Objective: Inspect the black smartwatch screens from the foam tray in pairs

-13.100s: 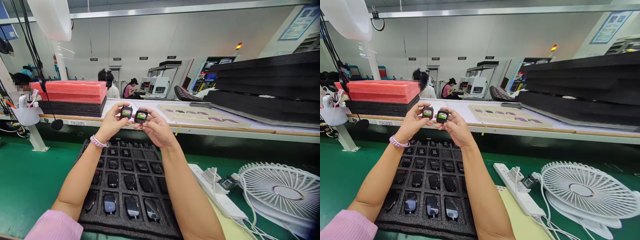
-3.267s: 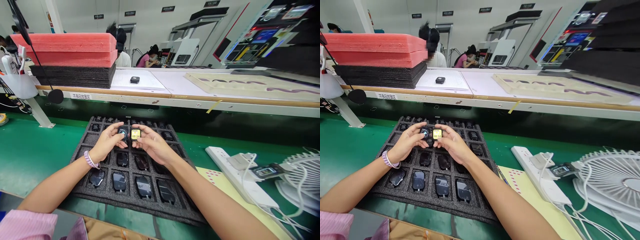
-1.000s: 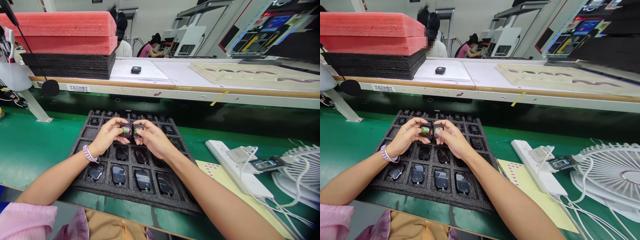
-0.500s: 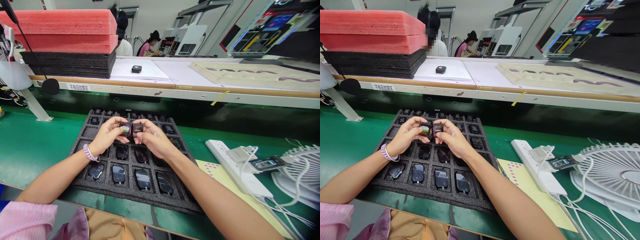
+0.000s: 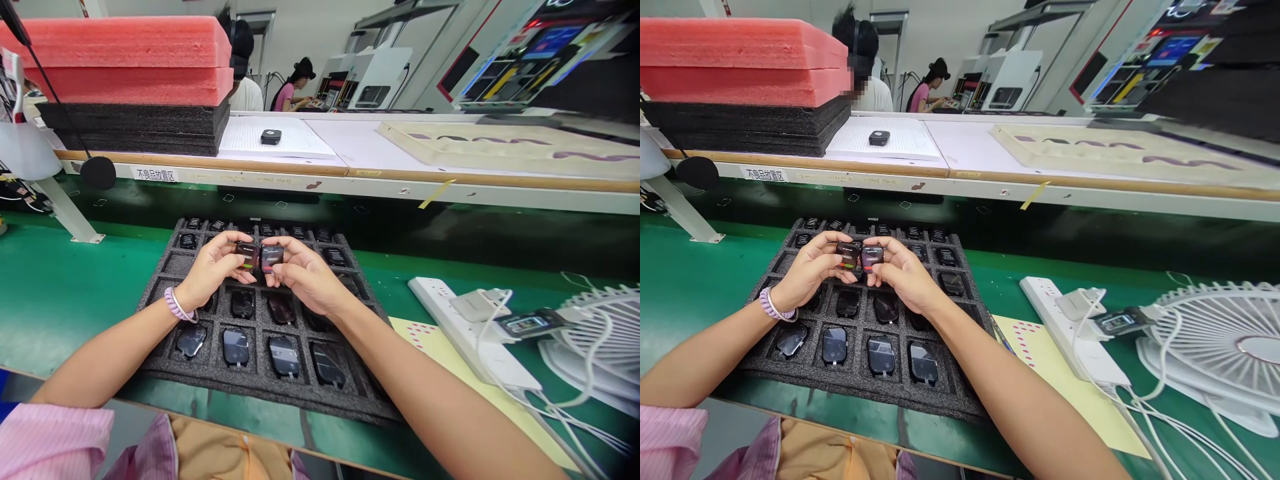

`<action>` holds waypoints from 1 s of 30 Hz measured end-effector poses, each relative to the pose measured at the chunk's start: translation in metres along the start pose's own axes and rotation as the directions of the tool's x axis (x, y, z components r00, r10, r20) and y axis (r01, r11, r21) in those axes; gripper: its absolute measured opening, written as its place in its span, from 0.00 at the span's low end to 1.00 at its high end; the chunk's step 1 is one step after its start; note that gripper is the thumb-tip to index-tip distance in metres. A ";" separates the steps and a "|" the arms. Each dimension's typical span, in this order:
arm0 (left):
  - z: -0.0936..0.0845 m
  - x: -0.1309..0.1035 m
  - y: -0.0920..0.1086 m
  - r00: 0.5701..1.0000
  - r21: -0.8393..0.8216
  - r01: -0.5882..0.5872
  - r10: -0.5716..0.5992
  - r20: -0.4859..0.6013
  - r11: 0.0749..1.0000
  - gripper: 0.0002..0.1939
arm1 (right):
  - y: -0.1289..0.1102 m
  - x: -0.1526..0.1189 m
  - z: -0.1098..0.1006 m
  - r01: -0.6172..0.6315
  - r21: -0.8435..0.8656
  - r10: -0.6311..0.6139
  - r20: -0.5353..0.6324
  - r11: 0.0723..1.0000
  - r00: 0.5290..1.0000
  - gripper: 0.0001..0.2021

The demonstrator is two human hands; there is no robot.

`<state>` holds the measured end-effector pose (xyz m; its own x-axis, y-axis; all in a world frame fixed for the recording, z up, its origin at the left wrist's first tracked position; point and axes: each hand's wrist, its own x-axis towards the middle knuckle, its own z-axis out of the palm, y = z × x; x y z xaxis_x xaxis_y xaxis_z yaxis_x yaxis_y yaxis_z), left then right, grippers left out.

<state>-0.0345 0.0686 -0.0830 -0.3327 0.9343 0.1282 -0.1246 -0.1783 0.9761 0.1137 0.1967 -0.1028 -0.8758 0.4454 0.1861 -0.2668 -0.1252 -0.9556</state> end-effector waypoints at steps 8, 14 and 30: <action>-0.002 -0.001 -0.001 1.000 -0.013 -0.004 0.004 0.004 1.000 0.22 | 0.001 0.003 0.001 -0.015 0.024 0.016 -0.017 1.000 1.000 0.21; -0.001 -0.004 0.009 0.999 0.079 -0.044 0.041 0.031 0.996 0.25 | 0.004 0.005 0.000 0.013 0.012 -0.013 -0.029 1.000 0.999 0.21; 0.064 -0.130 0.102 0.673 -0.373 0.288 0.091 0.734 0.882 0.36 | -0.074 -0.048 0.041 0.208 -0.284 -0.151 0.211 0.936 0.966 0.21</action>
<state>0.0561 -0.0509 0.0108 0.4506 0.8395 0.3036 -0.5549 -0.0031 0.8319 0.1593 0.1484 -0.0318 -0.8907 0.2616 0.3719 -0.3178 0.2269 -0.9206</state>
